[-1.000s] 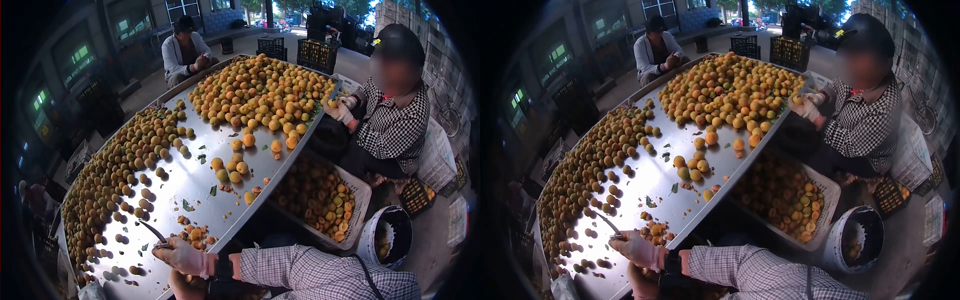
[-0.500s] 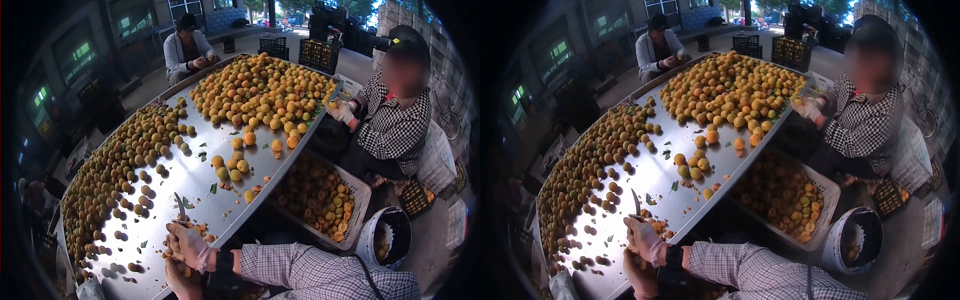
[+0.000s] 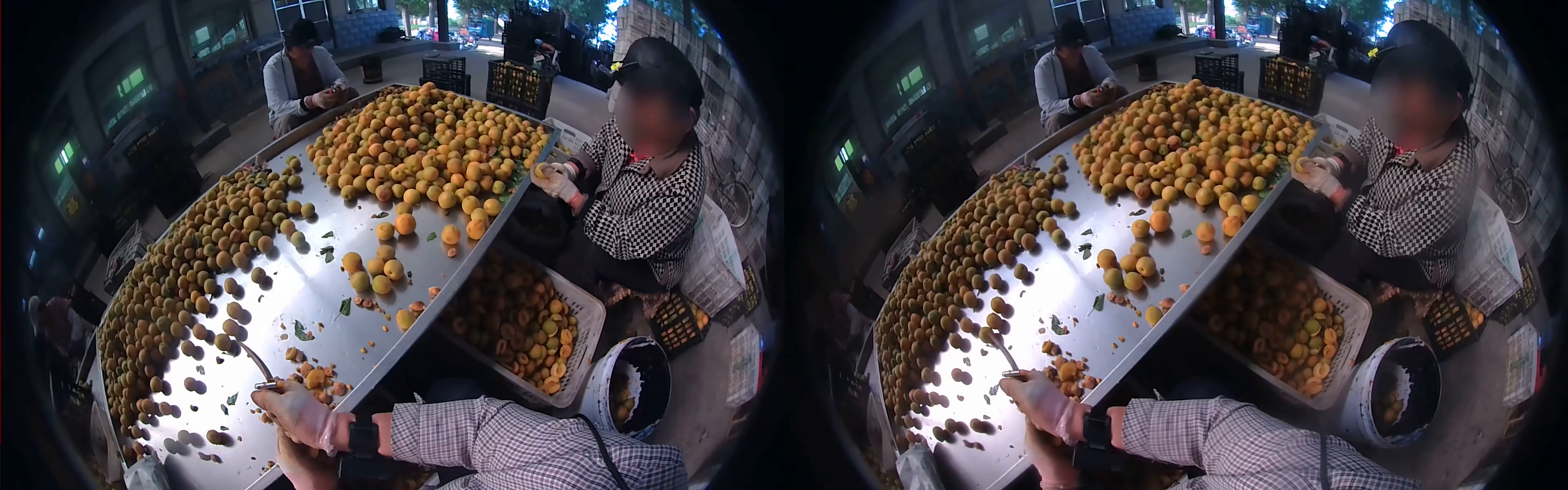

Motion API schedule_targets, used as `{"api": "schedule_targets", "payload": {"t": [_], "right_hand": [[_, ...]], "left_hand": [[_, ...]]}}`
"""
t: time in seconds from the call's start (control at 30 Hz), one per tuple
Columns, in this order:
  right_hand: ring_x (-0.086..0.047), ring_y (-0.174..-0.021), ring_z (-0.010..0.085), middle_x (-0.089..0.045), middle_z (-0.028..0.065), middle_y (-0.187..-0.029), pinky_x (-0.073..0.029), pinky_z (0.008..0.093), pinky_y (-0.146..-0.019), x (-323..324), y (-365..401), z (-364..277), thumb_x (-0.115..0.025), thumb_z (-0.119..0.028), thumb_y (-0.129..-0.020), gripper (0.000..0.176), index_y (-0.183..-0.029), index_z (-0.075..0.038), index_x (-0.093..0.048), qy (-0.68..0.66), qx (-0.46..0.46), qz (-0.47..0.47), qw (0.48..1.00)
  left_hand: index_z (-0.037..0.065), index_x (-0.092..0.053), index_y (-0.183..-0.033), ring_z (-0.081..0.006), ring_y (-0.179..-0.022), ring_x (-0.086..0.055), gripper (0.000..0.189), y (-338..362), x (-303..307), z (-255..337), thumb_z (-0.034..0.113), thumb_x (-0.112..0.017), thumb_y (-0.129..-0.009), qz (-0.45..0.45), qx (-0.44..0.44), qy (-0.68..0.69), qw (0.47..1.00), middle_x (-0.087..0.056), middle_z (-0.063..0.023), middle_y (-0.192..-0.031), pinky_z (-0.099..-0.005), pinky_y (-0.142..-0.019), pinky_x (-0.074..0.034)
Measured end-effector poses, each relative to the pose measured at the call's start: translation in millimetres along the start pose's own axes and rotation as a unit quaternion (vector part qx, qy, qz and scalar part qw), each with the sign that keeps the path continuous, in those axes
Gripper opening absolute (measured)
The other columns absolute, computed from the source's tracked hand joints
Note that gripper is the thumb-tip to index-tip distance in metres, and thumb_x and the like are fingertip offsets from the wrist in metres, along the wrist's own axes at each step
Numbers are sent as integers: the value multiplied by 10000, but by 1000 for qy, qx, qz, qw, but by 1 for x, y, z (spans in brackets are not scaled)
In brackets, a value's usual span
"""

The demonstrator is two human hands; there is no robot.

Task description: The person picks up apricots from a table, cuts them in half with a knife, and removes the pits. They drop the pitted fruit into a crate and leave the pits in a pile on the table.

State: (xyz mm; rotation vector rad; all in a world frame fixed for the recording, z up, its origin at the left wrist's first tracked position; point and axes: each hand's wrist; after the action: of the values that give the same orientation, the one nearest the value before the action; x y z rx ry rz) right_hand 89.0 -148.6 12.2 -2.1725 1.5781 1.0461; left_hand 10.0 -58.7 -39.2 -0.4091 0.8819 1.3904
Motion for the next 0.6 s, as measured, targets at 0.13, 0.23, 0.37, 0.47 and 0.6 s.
{"api": "schedule_targets", "payload": {"t": [0.13, 0.23, 0.37, 0.47, 0.6], "right_hand": [[-456, -627, 42, -519, -51, -669, -377, 224, -564, 6, 9, -10, -615, -232, -931, 213, -798, -66, -609, -4, -14, -91, 996], [-439, -632, 53, -507, -41, -665, -372, 241, -567, -1, 26, -22, -626, -237, -928, 224, -828, -37, -621, 109, 50, -128, 985], [-436, -633, 87, -494, -8, -641, -381, 287, -581, -5, 34, -15, -633, -229, -924, 256, -821, 1, -589, 169, 102, -181, 963], [-438, -651, 94, -488, 27, -645, -398, 290, -613, -4, 41, -15, -657, -220, -906, 256, -797, -5, -572, 282, 111, -220, 927], [-406, -654, 75, -479, -21, -653, -382, 272, -615, 1, 23, -1, -654, -230, -918, 254, -772, -42, -564, 138, 143, -136, 971]], "left_hand": [[77, -572, -1178, -241, -984, -627, 328, 5, 0, 7, 330, -462, -1001, 125, 136, 440, 879, -626, -103, -1100, -374, -885, -501], [104, -620, -1210, -325, -1042, -614, 309, 8, -1, 12, 267, -535, -962, 165, 306, 917, 197, -648, -139, -1128, -476, -965, -463], [89, -651, -1023, -310, -883, -615, 195, 10, -22, 11, 205, -538, -914, 154, 364, 918, -46, -630, -138, -921, -489, -890, -484], [105, -622, -939, -295, -824, -600, 122, 4, -27, 11, 186, -535, -911, 155, 404, 901, -9, -603, -126, -856, -477, -815, -491], [126, -583, -826, -275, -744, -580, 102, -6, -29, 14, 160, -531, -907, 158, 447, 880, 39, -566, -109, -769, -462, -715, -500]]}}
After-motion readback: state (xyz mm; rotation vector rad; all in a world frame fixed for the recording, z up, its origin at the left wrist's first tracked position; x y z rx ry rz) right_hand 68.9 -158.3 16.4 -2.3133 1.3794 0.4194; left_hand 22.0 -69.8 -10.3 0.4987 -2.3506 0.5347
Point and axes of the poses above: each hand's wrist, its own y-axis away from the middle knuckle, its own x-axis out of the back of the hand, z = x × y
